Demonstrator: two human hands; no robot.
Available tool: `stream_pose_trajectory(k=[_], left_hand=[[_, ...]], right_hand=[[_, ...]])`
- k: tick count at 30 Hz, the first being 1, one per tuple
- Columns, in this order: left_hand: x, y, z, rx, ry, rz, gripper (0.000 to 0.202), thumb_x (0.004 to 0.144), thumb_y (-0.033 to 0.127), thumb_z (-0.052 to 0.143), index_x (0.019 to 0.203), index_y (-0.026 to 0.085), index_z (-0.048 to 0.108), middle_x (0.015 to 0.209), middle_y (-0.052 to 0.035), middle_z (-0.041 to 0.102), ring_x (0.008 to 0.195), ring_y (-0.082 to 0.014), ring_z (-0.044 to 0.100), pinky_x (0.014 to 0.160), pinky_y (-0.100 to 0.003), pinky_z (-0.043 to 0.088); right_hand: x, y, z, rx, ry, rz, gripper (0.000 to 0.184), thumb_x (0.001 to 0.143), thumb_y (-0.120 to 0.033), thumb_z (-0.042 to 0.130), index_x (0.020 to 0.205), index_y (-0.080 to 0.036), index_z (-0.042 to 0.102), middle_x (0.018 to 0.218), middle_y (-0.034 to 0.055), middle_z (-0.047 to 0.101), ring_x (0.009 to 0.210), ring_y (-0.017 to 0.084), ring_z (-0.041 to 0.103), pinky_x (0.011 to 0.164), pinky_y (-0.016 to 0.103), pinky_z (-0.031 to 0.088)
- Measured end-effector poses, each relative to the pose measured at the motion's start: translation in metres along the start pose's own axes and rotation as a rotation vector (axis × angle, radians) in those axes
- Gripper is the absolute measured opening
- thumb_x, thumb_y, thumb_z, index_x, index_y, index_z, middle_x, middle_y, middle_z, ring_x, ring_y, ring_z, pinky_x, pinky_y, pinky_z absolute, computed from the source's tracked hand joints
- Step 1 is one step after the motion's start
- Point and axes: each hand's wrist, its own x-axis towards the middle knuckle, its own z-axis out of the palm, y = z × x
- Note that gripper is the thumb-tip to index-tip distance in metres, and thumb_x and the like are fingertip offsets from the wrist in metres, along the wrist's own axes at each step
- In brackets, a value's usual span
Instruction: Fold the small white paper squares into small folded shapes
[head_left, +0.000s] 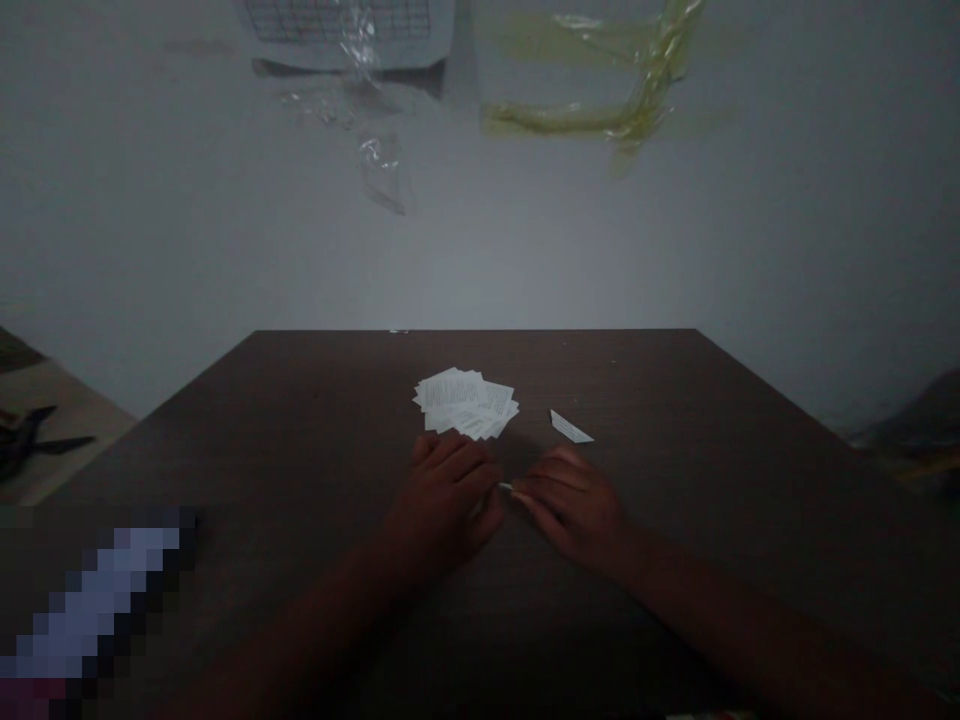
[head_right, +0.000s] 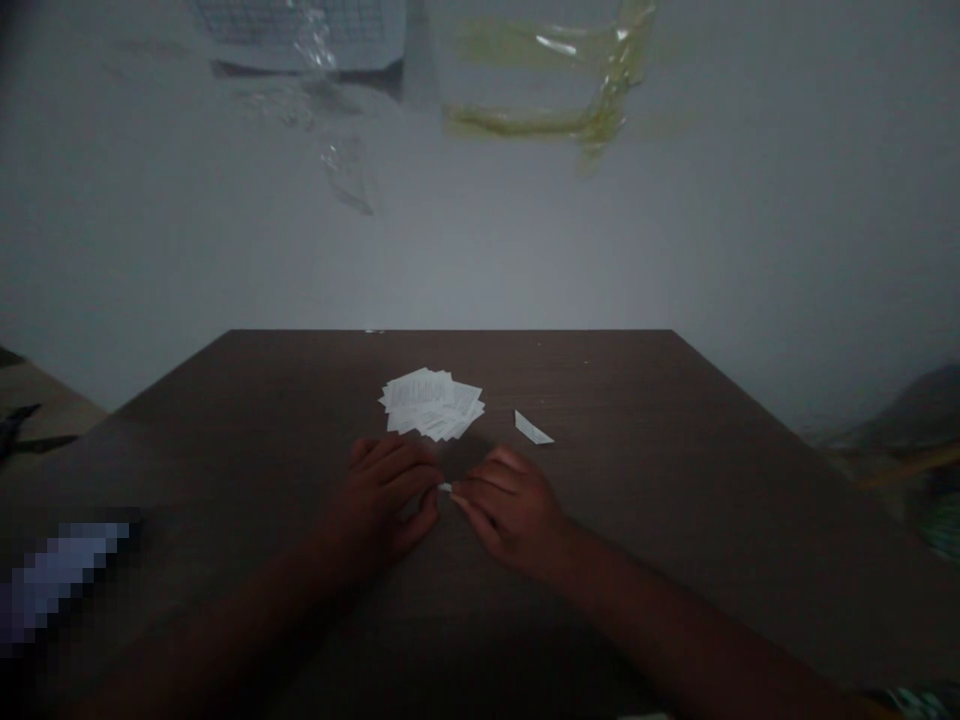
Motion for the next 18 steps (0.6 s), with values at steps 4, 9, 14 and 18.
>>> stream_pose_trajectory(k=[4, 9, 14, 18], left_hand=[[0.000, 0.011, 0.007, 0.042, -0.010, -0.017, 0.019, 0.103, 0.007, 0.077, 0.097, 0.025, 0.074, 0.099, -0.0009, 0.083, 0.097, -0.0258, 0.076, 0.092, -0.044, 0.051], [0.002, 0.018, 0.009, 0.092, 0.020, -0.006, 0.022, 0.095, 0.006, 0.075, 0.091, 0.027, 0.068, 0.090, -0.0016, 0.077, 0.089, -0.0272, 0.071, 0.084, -0.045, 0.050], [0.004, 0.013, 0.006, 0.135, 0.020, -0.009, 0.023, 0.089, 0.007, 0.078, 0.090, 0.027, 0.066, 0.091, -0.0016, 0.078, 0.091, -0.0279, 0.071, 0.085, -0.044, 0.050], [0.003, -0.004, 0.002, 0.148, -0.052, -0.072, 0.022, 0.092, 0.007, 0.077, 0.093, 0.027, 0.067, 0.097, -0.0019, 0.080, 0.096, -0.0281, 0.072, 0.090, -0.043, 0.052]], right_hand=[[0.000, -0.004, 0.004, 0.016, -0.028, 0.027, 0.032, 0.116, -0.009, 0.075, 0.128, -0.032, 0.095, 0.097, 0.0040, 0.092, 0.080, 0.029, 0.083, 0.077, 0.048, 0.075], [0.000, -0.007, 0.003, 0.030, -0.045, -0.003, 0.027, 0.115, -0.008, 0.073, 0.125, -0.027, 0.091, 0.094, 0.0044, 0.091, 0.076, 0.027, 0.082, 0.073, 0.045, 0.074], [0.001, -0.008, -0.001, 0.041, -0.051, 0.061, 0.037, 0.113, -0.007, 0.073, 0.130, -0.033, 0.093, 0.098, 0.0037, 0.094, 0.079, 0.029, 0.086, 0.079, 0.048, 0.077], [0.005, -0.004, -0.005, 0.061, 0.025, 0.010, 0.027, 0.116, -0.007, 0.075, 0.129, -0.027, 0.088, 0.098, 0.0038, 0.094, 0.078, 0.025, 0.086, 0.078, 0.042, 0.075]])
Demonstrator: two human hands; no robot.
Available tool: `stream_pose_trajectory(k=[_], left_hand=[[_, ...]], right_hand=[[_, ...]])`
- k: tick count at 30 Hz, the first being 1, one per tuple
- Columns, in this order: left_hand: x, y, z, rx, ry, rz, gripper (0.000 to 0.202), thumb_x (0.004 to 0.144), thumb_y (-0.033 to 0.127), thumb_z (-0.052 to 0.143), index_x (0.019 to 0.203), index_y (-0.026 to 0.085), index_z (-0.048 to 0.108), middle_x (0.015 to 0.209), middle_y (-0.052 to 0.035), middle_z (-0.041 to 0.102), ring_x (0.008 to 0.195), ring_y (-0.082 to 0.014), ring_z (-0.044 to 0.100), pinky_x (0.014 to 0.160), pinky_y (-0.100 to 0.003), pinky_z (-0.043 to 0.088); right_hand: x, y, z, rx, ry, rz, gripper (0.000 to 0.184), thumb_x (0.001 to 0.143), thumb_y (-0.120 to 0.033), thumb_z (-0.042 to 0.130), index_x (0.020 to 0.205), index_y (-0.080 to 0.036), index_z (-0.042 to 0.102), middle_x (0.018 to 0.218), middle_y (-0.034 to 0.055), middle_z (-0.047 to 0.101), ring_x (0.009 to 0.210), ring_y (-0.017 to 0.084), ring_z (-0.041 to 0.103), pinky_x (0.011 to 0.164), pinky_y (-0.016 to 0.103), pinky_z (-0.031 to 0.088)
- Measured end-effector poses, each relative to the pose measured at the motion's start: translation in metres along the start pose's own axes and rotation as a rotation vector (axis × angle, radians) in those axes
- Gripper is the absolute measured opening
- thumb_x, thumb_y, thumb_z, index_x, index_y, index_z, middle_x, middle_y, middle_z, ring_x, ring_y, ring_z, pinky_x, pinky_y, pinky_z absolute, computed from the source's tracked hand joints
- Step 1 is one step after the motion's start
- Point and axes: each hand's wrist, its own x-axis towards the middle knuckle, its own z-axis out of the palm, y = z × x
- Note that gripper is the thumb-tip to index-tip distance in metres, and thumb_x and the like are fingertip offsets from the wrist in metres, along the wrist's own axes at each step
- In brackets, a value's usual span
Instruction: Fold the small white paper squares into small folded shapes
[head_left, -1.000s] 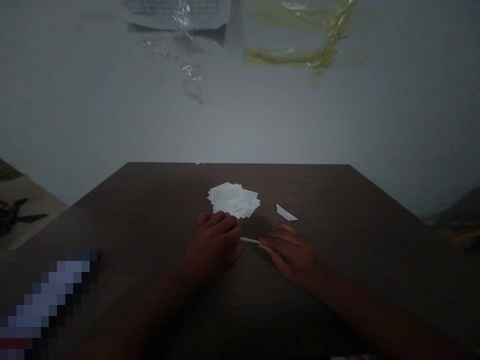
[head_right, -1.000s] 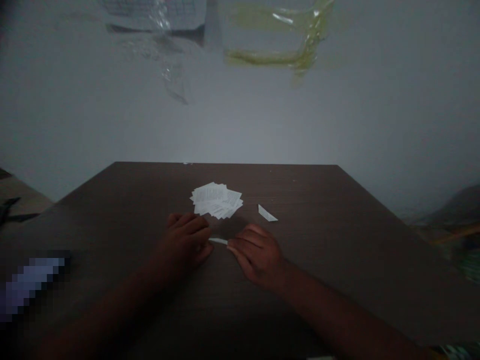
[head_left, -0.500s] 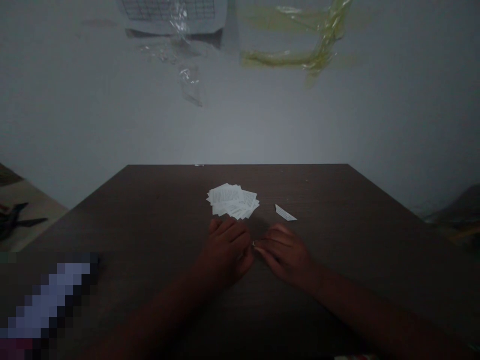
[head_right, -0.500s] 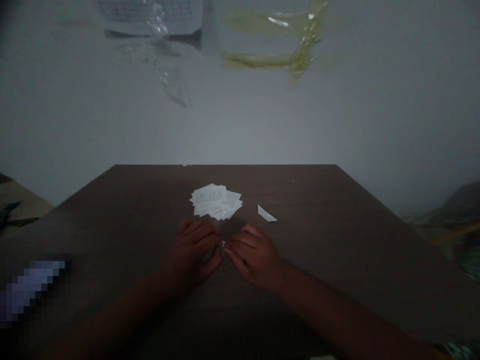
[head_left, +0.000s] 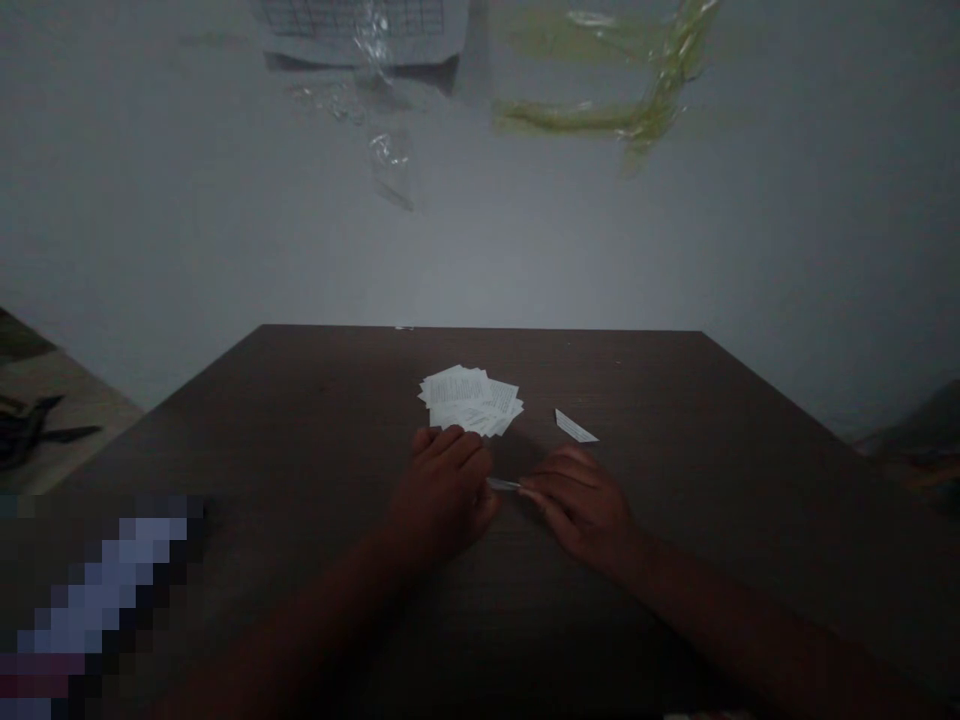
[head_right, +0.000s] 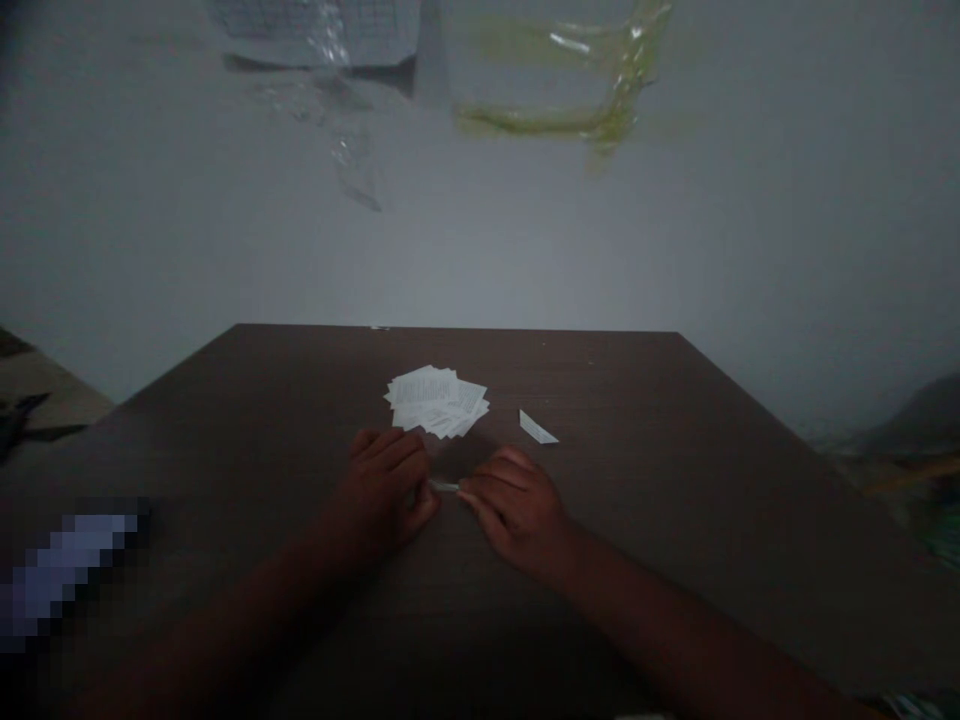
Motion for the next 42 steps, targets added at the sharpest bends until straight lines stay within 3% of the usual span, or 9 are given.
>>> stream_pose_trajectory(k=[6, 10, 12, 14, 18, 25, 31, 38, 42], left_hand=[[-0.003, -0.022, -0.005, -0.035, -0.032, -0.063, 0.019, 0.099, 0.007, 0.074, 0.097, 0.025, 0.071, 0.099, -0.0017, 0.080, 0.098, -0.0277, 0.074, 0.094, -0.044, 0.052], [-0.001, -0.012, -0.009, -0.125, -0.056, 0.045, 0.016, 0.106, 0.014, 0.077, 0.119, 0.022, 0.081, 0.123, -0.0064, 0.089, 0.114, -0.0298, 0.082, 0.102, -0.046, 0.057], [0.001, -0.005, -0.011, -0.136, -0.120, 0.118, 0.012, 0.112, 0.013, 0.075, 0.114, 0.023, 0.082, 0.116, -0.0039, 0.088, 0.110, -0.0276, 0.082, 0.104, -0.044, 0.058], [0.003, 0.001, -0.012, -0.107, -0.177, 0.145, 0.021, 0.114, 0.007, 0.070, 0.107, 0.023, 0.082, 0.109, -0.0024, 0.086, 0.104, -0.0254, 0.082, 0.104, -0.043, 0.060], [0.004, 0.012, -0.013, -0.030, -0.234, 0.117, 0.020, 0.109, 0.005, 0.073, 0.104, 0.022, 0.083, 0.105, -0.0048, 0.084, 0.100, -0.0277, 0.081, 0.101, -0.044, 0.065], [0.003, 0.030, -0.012, -0.069, -0.190, 0.139, 0.020, 0.106, 0.004, 0.079, 0.103, 0.023, 0.081, 0.103, -0.0063, 0.082, 0.098, -0.0302, 0.082, 0.098, -0.045, 0.066], [0.000, 0.021, -0.004, -0.067, -0.174, 0.231, 0.021, 0.115, 0.006, 0.072, 0.103, 0.023, 0.076, 0.096, -0.0028, 0.076, 0.092, -0.0272, 0.073, 0.092, -0.041, 0.065], [-0.002, 0.004, -0.008, -0.074, -0.153, 0.170, 0.022, 0.108, 0.002, 0.073, 0.101, 0.024, 0.075, 0.099, -0.0029, 0.077, 0.094, -0.0277, 0.074, 0.093, -0.042, 0.066], [-0.002, 0.000, -0.008, -0.079, -0.147, 0.155, 0.021, 0.106, 0.003, 0.074, 0.101, 0.023, 0.075, 0.099, -0.0031, 0.078, 0.094, -0.0273, 0.075, 0.092, -0.041, 0.065]], right_hand=[[-0.001, 0.008, -0.007, -0.047, 0.008, 0.034, 0.023, 0.118, -0.007, 0.076, 0.123, -0.025, 0.089, 0.099, 0.0043, 0.093, 0.084, 0.024, 0.087, 0.080, 0.039, 0.074], [-0.004, 0.010, -0.005, -0.011, 0.003, 0.026, 0.026, 0.116, -0.007, 0.077, 0.127, -0.027, 0.091, 0.100, 0.0031, 0.094, 0.081, 0.025, 0.088, 0.081, 0.042, 0.076], [-0.007, 0.011, -0.003, -0.009, -0.008, 0.034, 0.027, 0.115, -0.007, 0.076, 0.127, -0.027, 0.091, 0.100, 0.0035, 0.094, 0.080, 0.025, 0.088, 0.082, 0.043, 0.076], [-0.010, 0.013, -0.001, -0.040, -0.013, 0.048, 0.030, 0.114, -0.008, 0.076, 0.131, -0.029, 0.091, 0.103, 0.0035, 0.095, 0.083, 0.026, 0.089, 0.086, 0.045, 0.076], [-0.015, 0.011, 0.006, -0.170, 0.017, 0.050, 0.039, 0.112, -0.012, 0.076, 0.146, -0.028, 0.087, 0.118, 0.0085, 0.096, 0.100, 0.030, 0.089, 0.096, 0.052, 0.077], [-0.012, 0.005, 0.008, -0.173, -0.083, -0.003, 0.024, 0.103, -0.010, 0.072, 0.114, -0.028, 0.082, 0.105, 0.0054, 0.088, 0.096, 0.031, 0.080, 0.090, 0.051, 0.070], [-0.008, 0.003, 0.005, -0.226, -0.074, -0.008, 0.020, 0.101, -0.010, 0.072, 0.100, -0.030, 0.071, 0.100, 0.0009, 0.084, 0.094, 0.027, 0.076, 0.089, 0.047, 0.062], [-0.009, 0.026, -0.007, -0.316, -0.006, 0.119, 0.021, 0.095, -0.008, 0.071, 0.095, -0.029, 0.071, 0.094, 0.0021, 0.084, 0.086, 0.027, 0.078, 0.084, 0.044, 0.061], [-0.008, 0.026, -0.009, -0.314, 0.003, 0.129, 0.020, 0.100, -0.009, 0.071, 0.103, -0.029, 0.074, 0.099, 0.0036, 0.086, 0.090, 0.028, 0.081, 0.088, 0.046, 0.063]])
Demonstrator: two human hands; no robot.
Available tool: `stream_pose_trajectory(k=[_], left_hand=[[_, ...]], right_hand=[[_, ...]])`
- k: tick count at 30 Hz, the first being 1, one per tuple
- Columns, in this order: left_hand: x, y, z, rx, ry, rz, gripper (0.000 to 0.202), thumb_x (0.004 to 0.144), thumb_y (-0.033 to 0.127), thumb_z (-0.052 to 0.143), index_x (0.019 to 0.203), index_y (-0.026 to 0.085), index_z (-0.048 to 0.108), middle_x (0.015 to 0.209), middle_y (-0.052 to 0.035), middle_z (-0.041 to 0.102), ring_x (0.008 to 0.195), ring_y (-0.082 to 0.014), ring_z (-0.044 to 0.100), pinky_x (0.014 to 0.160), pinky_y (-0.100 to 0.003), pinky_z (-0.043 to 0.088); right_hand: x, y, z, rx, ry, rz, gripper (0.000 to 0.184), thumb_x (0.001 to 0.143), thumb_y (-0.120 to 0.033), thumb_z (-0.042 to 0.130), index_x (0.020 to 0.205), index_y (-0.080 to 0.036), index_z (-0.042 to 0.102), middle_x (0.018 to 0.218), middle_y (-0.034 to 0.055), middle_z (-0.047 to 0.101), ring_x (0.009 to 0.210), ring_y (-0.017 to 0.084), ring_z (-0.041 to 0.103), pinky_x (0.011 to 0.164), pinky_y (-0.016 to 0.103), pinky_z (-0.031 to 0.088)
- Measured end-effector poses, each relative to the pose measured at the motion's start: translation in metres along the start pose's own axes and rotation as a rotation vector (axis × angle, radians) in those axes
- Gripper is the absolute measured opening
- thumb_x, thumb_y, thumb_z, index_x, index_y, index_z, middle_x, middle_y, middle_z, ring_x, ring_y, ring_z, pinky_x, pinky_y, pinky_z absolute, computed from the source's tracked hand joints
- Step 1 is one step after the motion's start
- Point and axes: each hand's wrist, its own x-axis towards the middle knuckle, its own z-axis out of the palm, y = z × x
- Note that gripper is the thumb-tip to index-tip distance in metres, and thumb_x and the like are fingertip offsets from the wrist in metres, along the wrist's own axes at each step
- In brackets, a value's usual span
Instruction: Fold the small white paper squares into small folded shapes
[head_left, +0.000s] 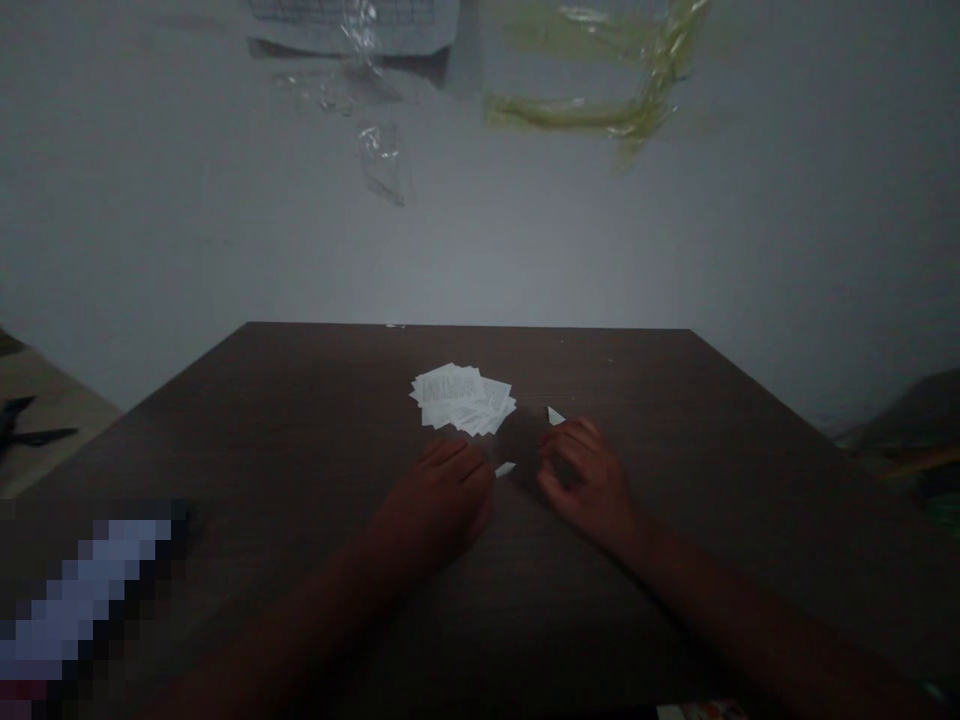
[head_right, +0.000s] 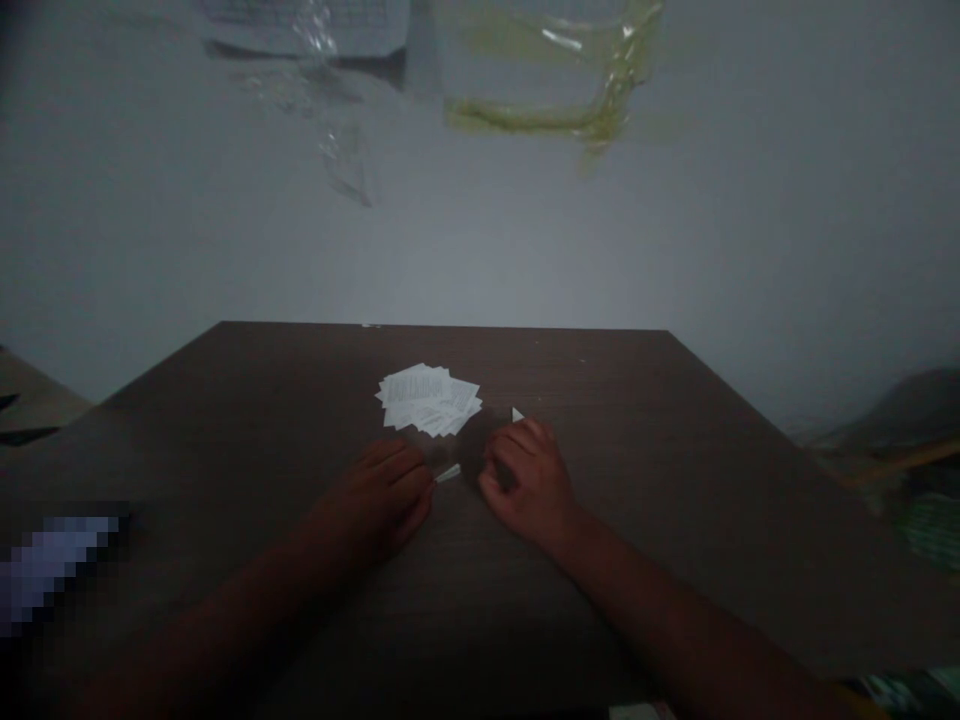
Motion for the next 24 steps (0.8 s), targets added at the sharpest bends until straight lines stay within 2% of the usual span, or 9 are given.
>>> stream_pose_trajectory(k=[4, 7, 11, 17, 19, 21, 24], left_hand=[[0.001, 0.004, 0.005, 0.023, -0.003, 0.028, 0.021, 0.107, 0.005, 0.077, 0.099, 0.024, 0.076, 0.097, -0.0028, 0.078, 0.093, -0.0270, 0.076, 0.090, -0.040, 0.064], [0.002, 0.007, 0.010, 0.034, -0.007, 0.062, 0.021, 0.112, 0.006, 0.076, 0.101, 0.024, 0.077, 0.094, -0.0010, 0.077, 0.089, -0.0258, 0.073, 0.089, -0.039, 0.063], [0.003, 0.007, 0.015, 0.046, 0.026, 0.068, 0.025, 0.116, 0.005, 0.073, 0.100, 0.023, 0.078, 0.093, -0.0005, 0.076, 0.088, -0.0248, 0.072, 0.088, -0.039, 0.062], [-0.001, 0.006, 0.013, -0.023, 0.049, 0.085, 0.026, 0.120, 0.006, 0.074, 0.100, 0.021, 0.080, 0.093, -0.0017, 0.075, 0.090, -0.0248, 0.073, 0.093, -0.038, 0.062], [-0.002, 0.002, 0.009, -0.081, 0.047, 0.031, 0.029, 0.123, 0.008, 0.068, 0.101, 0.021, 0.081, 0.095, -0.0032, 0.078, 0.092, -0.0254, 0.074, 0.095, -0.039, 0.064], [-0.003, -0.006, 0.007, -0.185, 0.037, -0.080, 0.031, 0.124, 0.011, 0.064, 0.101, 0.022, 0.081, 0.099, -0.0047, 0.082, 0.094, -0.0258, 0.076, 0.097, -0.039, 0.065], [-0.001, -0.023, 0.010, -0.431, -0.028, -0.345, 0.027, 0.123, 0.023, 0.068, 0.102, 0.024, 0.084, 0.103, -0.0047, 0.087, 0.092, -0.0247, 0.079, 0.092, -0.037, 0.067]], right_hand=[[0.001, -0.021, 0.006, 0.031, -0.049, -0.058, 0.022, 0.100, -0.011, 0.072, 0.115, -0.027, 0.077, 0.109, 0.0057, 0.089, 0.098, 0.029, 0.082, 0.091, 0.047, 0.063], [0.001, -0.030, 0.013, 0.047, -0.060, -0.129, 0.022, 0.097, -0.010, 0.069, 0.109, -0.027, 0.074, 0.103, 0.0039, 0.087, 0.094, 0.028, 0.079, 0.089, 0.047, 0.060], [0.001, -0.032, 0.017, 0.047, -0.060, -0.166, 0.021, 0.099, -0.007, 0.067, 0.107, -0.027, 0.070, 0.102, 0.0042, 0.086, 0.092, 0.027, 0.076, 0.089, 0.046, 0.057], [-0.002, -0.023, 0.015, 0.058, -0.081, -0.096, 0.020, 0.098, -0.009, 0.072, 0.106, -0.027, 0.070, 0.097, 0.0032, 0.082, 0.094, 0.028, 0.075, 0.089, 0.045, 0.055], [-0.005, -0.012, 0.015, 0.049, -0.099, -0.041, 0.021, 0.096, -0.009, 0.073, 0.103, -0.028, 0.070, 0.096, 0.0030, 0.081, 0.094, 0.028, 0.075, 0.090, 0.044, 0.055], [-0.008, 0.003, 0.015, 0.016, -0.108, 0.050, 0.019, 0.095, -0.011, 0.075, 0.100, -0.029, 0.070, 0.097, 0.0038, 0.082, 0.095, 0.030, 0.076, 0.094, 0.046, 0.058], [-0.011, 0.023, 0.015, 0.022, -0.099, 0.176, 0.017, 0.096, -0.013, 0.075, 0.099, -0.030, 0.072, 0.095, 0.0042, 0.080, 0.093, 0.031, 0.076, 0.094, 0.047, 0.062]])
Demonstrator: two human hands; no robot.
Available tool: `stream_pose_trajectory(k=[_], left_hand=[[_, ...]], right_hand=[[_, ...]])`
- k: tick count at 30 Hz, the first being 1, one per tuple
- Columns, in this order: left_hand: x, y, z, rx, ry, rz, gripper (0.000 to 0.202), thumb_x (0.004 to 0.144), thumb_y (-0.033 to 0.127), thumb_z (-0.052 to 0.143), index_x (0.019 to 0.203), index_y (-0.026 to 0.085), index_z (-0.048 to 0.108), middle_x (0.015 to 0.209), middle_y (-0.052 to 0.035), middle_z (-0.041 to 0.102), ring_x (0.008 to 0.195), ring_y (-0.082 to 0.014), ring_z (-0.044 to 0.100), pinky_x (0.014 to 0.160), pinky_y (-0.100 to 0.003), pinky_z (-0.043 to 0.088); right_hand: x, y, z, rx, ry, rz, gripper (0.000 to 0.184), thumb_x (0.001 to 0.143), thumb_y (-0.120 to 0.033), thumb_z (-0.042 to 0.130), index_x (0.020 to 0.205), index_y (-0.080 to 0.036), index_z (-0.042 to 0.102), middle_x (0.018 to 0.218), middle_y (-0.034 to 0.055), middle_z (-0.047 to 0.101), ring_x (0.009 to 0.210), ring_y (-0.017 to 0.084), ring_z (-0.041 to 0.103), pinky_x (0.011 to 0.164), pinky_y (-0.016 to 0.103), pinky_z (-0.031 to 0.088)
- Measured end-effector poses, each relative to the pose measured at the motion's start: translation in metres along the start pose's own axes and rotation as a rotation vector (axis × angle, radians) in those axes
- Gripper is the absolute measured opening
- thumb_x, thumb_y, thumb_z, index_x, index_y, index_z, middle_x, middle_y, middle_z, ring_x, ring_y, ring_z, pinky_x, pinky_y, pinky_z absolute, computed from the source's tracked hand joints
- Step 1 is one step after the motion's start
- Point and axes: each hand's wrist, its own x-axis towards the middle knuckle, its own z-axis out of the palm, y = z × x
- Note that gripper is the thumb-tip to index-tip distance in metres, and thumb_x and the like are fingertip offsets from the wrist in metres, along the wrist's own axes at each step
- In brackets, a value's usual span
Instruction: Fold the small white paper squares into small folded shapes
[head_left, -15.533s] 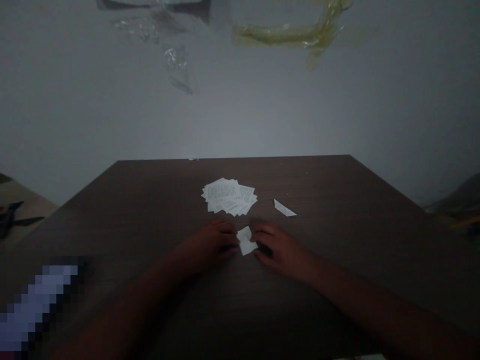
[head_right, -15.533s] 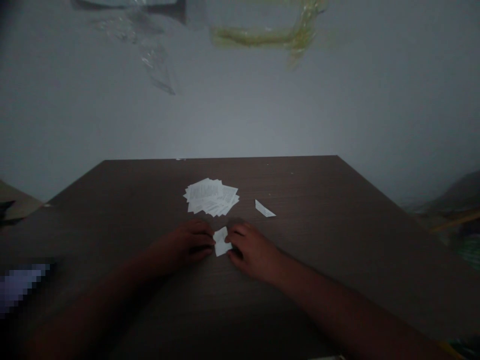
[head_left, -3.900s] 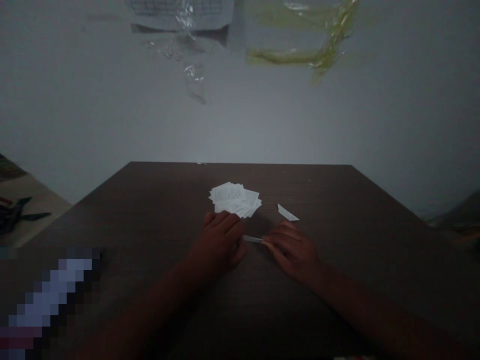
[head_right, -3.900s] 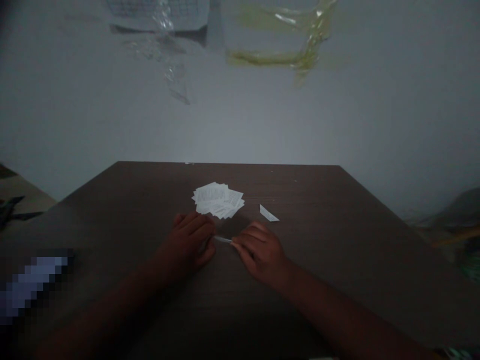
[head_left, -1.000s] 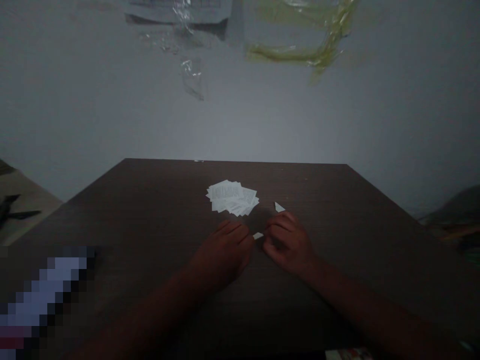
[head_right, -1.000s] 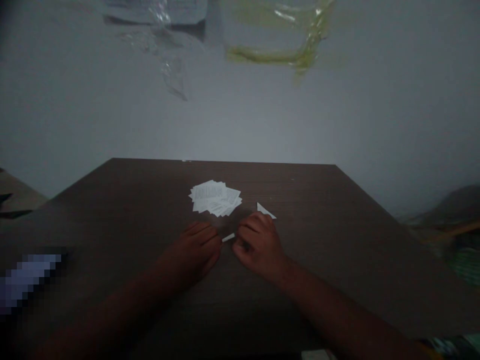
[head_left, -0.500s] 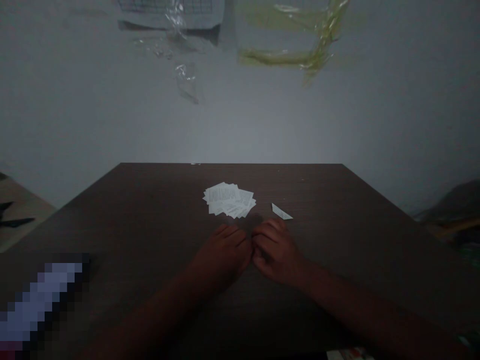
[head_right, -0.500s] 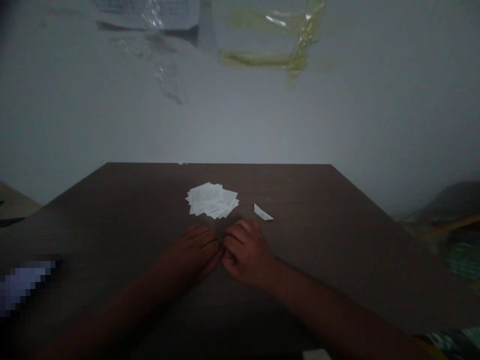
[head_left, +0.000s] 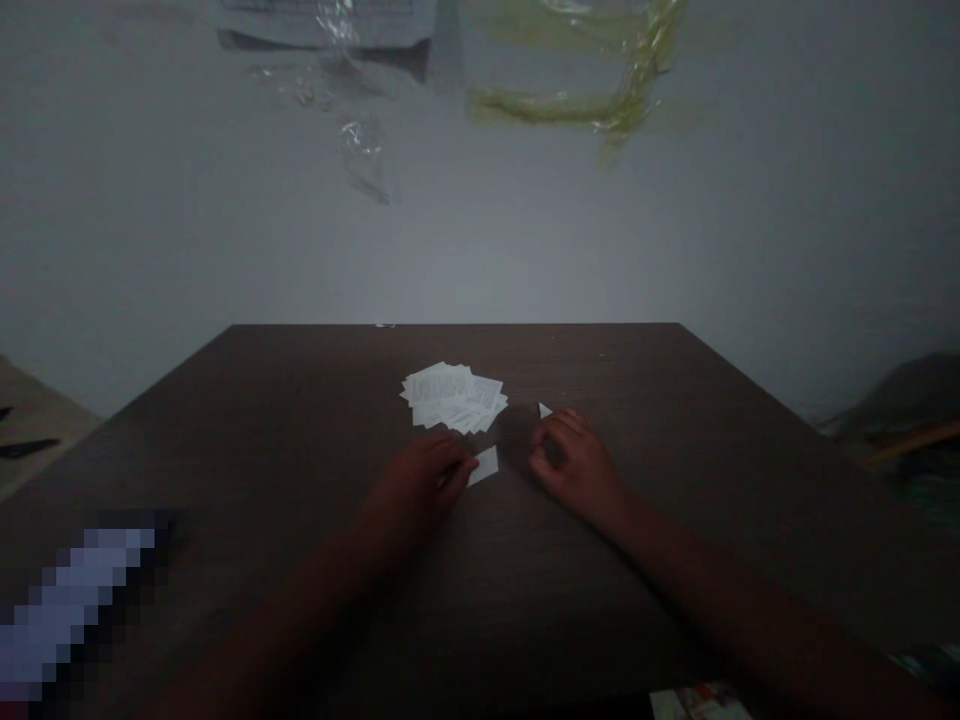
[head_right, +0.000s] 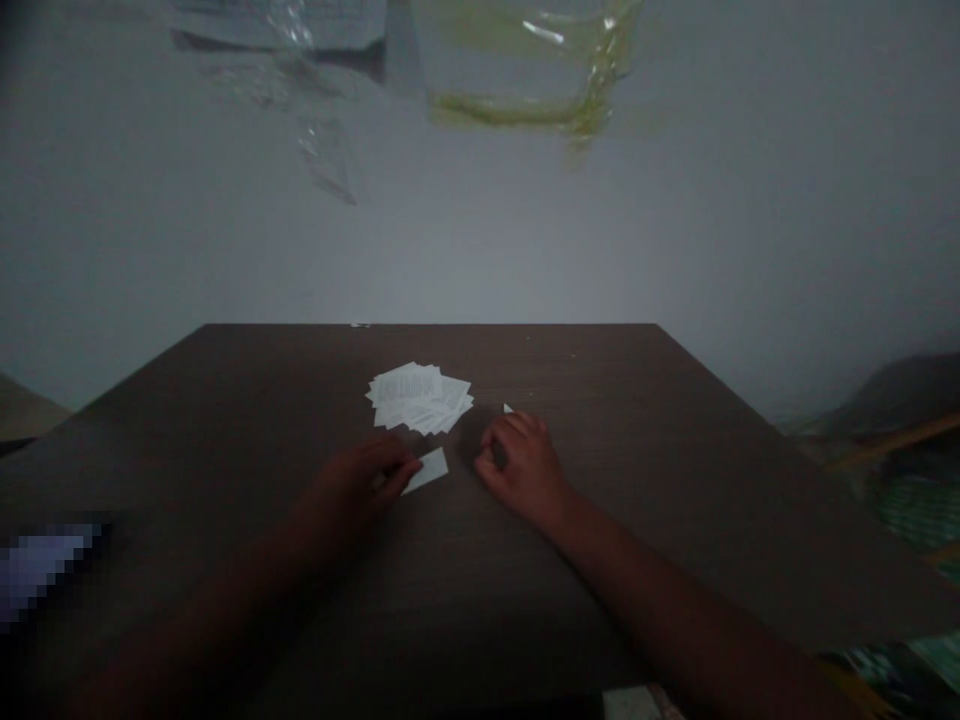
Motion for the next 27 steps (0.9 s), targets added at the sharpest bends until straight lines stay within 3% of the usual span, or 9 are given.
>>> stream_pose_trajectory(k=[2, 5, 8, 11, 16, 19, 22, 27], left_hand=[[0.005, -0.012, 0.003, -0.118, -0.062, -0.164, 0.024, 0.121, 0.031, 0.072, 0.106, 0.024, 0.090, 0.105, -0.0062, 0.091, 0.092, -0.0277, 0.084, 0.088, -0.038, 0.068], [0.008, -0.029, 0.013, -0.187, -0.095, -0.265, 0.024, 0.117, 0.034, 0.076, 0.128, 0.026, 0.096, 0.131, -0.0116, 0.097, 0.115, -0.0354, 0.091, 0.106, -0.047, 0.073], [0.008, -0.040, 0.024, -0.142, -0.108, -0.197, 0.030, 0.113, 0.027, 0.079, 0.137, 0.027, 0.096, 0.147, -0.0144, 0.093, 0.132, -0.0376, 0.088, 0.122, -0.053, 0.071], [0.007, -0.043, 0.030, -0.071, -0.102, -0.101, 0.028, 0.110, 0.019, 0.081, 0.133, 0.027, 0.096, 0.144, -0.0135, 0.089, 0.135, -0.0356, 0.085, 0.128, -0.054, 0.069], [0.006, -0.032, 0.026, 0.019, -0.182, -0.026, 0.025, 0.112, 0.012, 0.076, 0.125, 0.024, 0.094, 0.135, -0.0120, 0.086, 0.128, -0.0325, 0.080, 0.120, -0.048, 0.067], [0.004, -0.027, 0.023, 0.065, -0.225, -0.018, 0.023, 0.113, 0.015, 0.080, 0.131, 0.023, 0.093, 0.138, -0.0113, 0.086, 0.129, -0.0326, 0.079, 0.119, -0.048, 0.065], [0.004, -0.026, 0.023, 0.119, -0.240, -0.004, 0.026, 0.109, 0.021, 0.090, 0.134, 0.024, 0.092, 0.139, -0.0104, 0.087, 0.130, -0.0339, 0.080, 0.120, -0.048, 0.065], [0.004, -0.023, 0.027, 0.269, -0.256, 0.094, 0.018, 0.112, 0.021, 0.086, 0.128, 0.024, 0.092, 0.133, -0.0102, 0.087, 0.122, -0.0330, 0.081, 0.113, -0.044, 0.067]], right_hand=[[0.000, 0.008, 0.000, 0.038, -0.002, 0.055, 0.016, 0.098, -0.014, 0.073, 0.100, -0.030, 0.073, 0.096, 0.0050, 0.081, 0.093, 0.031, 0.077, 0.093, 0.047, 0.063], [-0.001, 0.011, 0.000, 0.095, -0.039, 0.076, 0.014, 0.105, -0.016, 0.072, 0.105, -0.029, 0.077, 0.100, 0.0066, 0.083, 0.096, 0.032, 0.079, 0.094, 0.048, 0.065], [-0.004, 0.009, 0.000, 0.133, -0.130, 0.050, 0.015, 0.111, -0.017, 0.071, 0.113, -0.029, 0.081, 0.106, 0.0085, 0.086, 0.104, 0.033, 0.083, 0.102, 0.051, 0.067], [-0.005, 0.005, 0.001, 0.163, -0.239, -0.008, 0.020, 0.115, -0.016, 0.071, 0.124, -0.027, 0.085, 0.118, 0.0114, 0.089, 0.115, 0.034, 0.083, 0.110, 0.054, 0.068], [-0.004, -0.002, 0.002, 0.193, -0.424, -0.091, 0.031, 0.118, -0.013, 0.070, 0.139, -0.027, 0.089, 0.131, 0.0124, 0.092, 0.124, 0.034, 0.082, 0.119, 0.057, 0.067], [-0.003, -0.005, 0.002, 0.206, -0.511, -0.116, 0.034, 0.118, -0.012, 0.071, 0.143, -0.028, 0.089, 0.137, 0.0121, 0.092, 0.127, 0.033, 0.083, 0.120, 0.056, 0.067], [-0.004, -0.006, 0.004, 0.207, -0.544, -0.135, 0.035, 0.117, -0.011, 0.073, 0.144, -0.027, 0.089, 0.139, 0.0124, 0.092, 0.130, 0.033, 0.083, 0.121, 0.055, 0.067], [-0.005, -0.006, 0.007, 0.186, -0.553, -0.131, 0.028, 0.118, -0.014, 0.079, 0.142, -0.026, 0.088, 0.140, 0.0127, 0.092, 0.132, 0.033, 0.083, 0.123, 0.055, 0.067]])
